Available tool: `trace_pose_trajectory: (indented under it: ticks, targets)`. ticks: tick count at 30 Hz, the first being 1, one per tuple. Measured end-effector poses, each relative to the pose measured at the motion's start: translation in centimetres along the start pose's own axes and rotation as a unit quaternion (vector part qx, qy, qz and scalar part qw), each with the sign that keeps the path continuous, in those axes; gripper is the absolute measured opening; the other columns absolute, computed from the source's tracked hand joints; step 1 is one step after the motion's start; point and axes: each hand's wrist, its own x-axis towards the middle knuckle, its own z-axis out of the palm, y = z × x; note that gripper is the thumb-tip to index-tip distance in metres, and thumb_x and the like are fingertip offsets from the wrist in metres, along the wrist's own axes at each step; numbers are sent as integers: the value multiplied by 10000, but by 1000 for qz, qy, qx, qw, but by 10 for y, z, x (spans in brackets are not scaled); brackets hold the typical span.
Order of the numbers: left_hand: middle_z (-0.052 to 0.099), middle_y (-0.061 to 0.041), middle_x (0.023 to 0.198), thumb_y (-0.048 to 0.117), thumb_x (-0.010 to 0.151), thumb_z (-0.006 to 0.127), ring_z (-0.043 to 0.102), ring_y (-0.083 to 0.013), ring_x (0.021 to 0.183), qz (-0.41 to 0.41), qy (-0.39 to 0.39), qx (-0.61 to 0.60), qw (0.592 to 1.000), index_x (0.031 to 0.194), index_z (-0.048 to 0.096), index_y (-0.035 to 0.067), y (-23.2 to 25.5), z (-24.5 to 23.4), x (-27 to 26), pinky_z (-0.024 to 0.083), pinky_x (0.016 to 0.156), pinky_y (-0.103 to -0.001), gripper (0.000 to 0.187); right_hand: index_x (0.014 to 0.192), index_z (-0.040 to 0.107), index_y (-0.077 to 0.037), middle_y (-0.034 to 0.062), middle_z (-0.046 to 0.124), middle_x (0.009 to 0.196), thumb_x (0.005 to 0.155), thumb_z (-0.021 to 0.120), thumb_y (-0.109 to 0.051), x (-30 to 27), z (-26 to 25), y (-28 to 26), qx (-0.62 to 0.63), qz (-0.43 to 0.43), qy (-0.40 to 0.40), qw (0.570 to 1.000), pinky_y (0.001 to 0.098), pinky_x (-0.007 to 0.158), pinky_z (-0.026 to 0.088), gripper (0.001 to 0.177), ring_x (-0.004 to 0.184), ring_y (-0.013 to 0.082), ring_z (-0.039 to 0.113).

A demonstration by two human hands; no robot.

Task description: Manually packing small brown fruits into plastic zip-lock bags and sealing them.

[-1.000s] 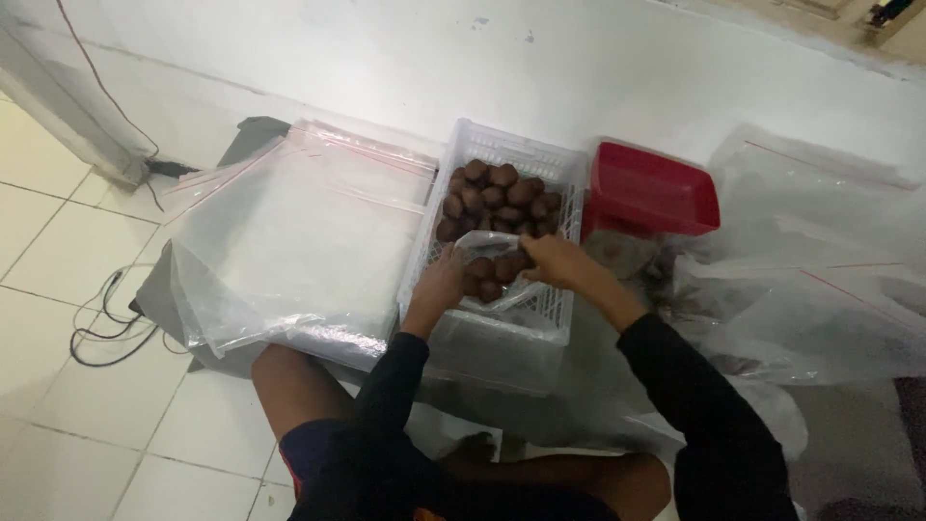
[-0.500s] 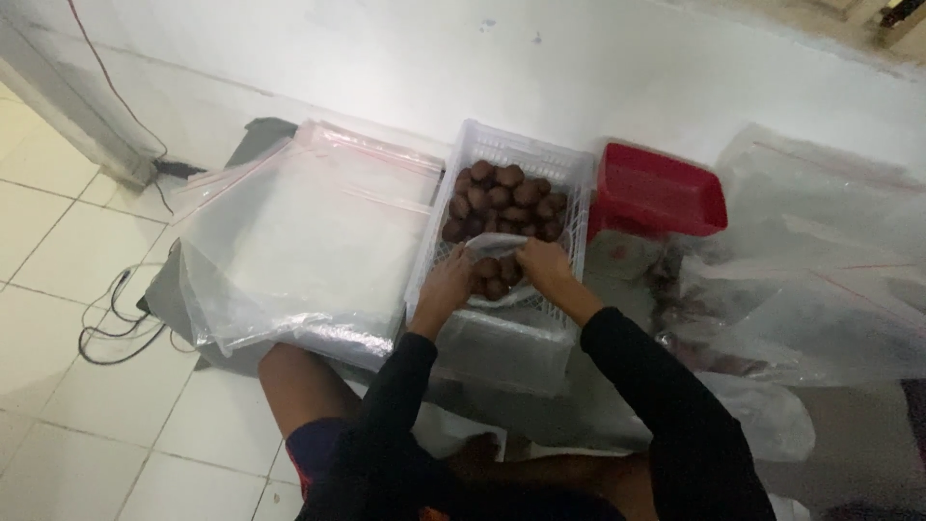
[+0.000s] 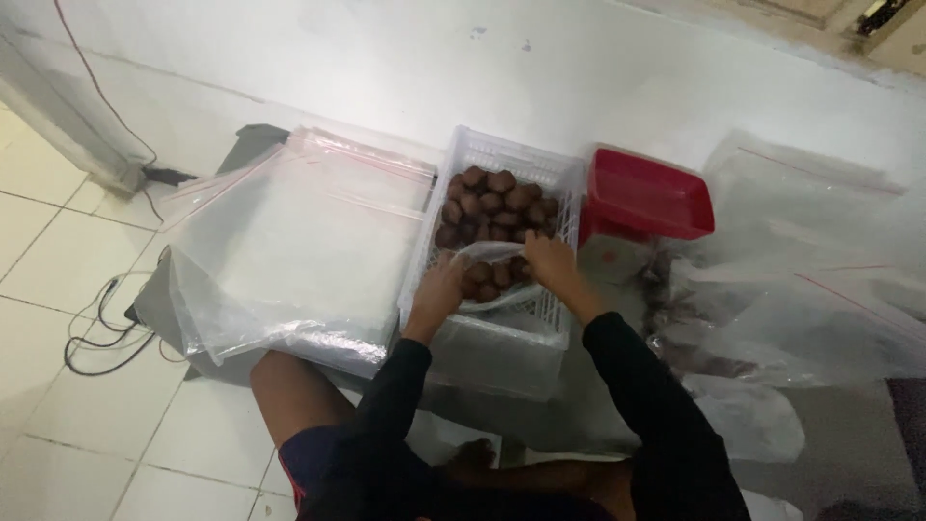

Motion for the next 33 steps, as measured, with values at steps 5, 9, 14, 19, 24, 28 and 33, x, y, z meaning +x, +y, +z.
trace_pose_trajectory:
  ticks: [5, 9, 14, 19, 24, 28, 33]
  targets:
    - [612, -212, 1290, 45, 964, 562, 695, -351, 1041, 1, 34, 83, 996, 1535, 370, 44, 17, -23, -17, 565, 897, -455, 602, 1001, 599, 23, 179, 674, 802, 904, 593, -35, 4, 10, 6, 7, -9, 33, 999, 489, 686, 537, 113, 724, 352, 661]
    - [698, -260, 1079, 37, 980, 541, 715, -353, 978, -55, 40, 29, 997, 1598, 150, -72, 34, -40, -22, 566, 905, -452, 739, 678, 625, -21, 116, 588, 575, 893, 575, -53, 30, 46, 17, 120, 56, 43, 990, 451, 586, 506, 223, 541, 272, 568]
    - [662, -157, 878, 155, 961, 575, 726, -303, 808, -131, 45, 12, 990, 1276, 574, -52, 6, 1, 8, 617, 706, -406, 376, 1052, 635, 20, 242, 712, 890, 895, 672, -125, 24, 51, 22, 21, -10, -19, 1000, 549, 736, 582, 217, 863, 410, 717]
    - [660, -139, 893, 162, 979, 566, 738, -310, 812, -158, 45, 65, 984, 1178, 593, -17, 15, -4, 5, 642, 710, -433, 269, 965, 562, 33, 224, 634, 757, 920, 601, -46, 2, 17, 19, 103, -29, 59, 992, 477, 600, 550, 99, 708, 367, 661]
    - [537, -217, 1354, 108, 949, 646, 718, -373, 1002, -159, 39, 64, 984, 1503, 390, 64, 48, -47, -21, 646, 816, -499, 612, 872, 666, 73, 199, 656, 683, 970, 591, -135, 1, 15, 29, 176, 8, 57, 983, 412, 522, 494, 242, 606, 318, 650]
    - [565, -211, 1299, 125, 962, 630, 727, -370, 990, -154, 46, 66, 985, 1510, 371, 71, 40, -37, -13, 654, 809, -478, 609, 706, 561, 5, 148, 571, 572, 964, 569, -166, -13, 0, 18, 277, 7, 109, 955, 339, 472, 394, 309, 530, 196, 498]
    - [623, -259, 1159, 305, 1033, 564, 737, -400, 927, -84, 138, -14, 987, 1375, 448, -65, 38, -43, -15, 655, 781, -500, 517, 634, 532, -59, 59, 487, 527, 925, 614, -299, 0, 19, 23, 338, 0, 92, 937, 332, 438, 334, 386, 459, 171, 411]
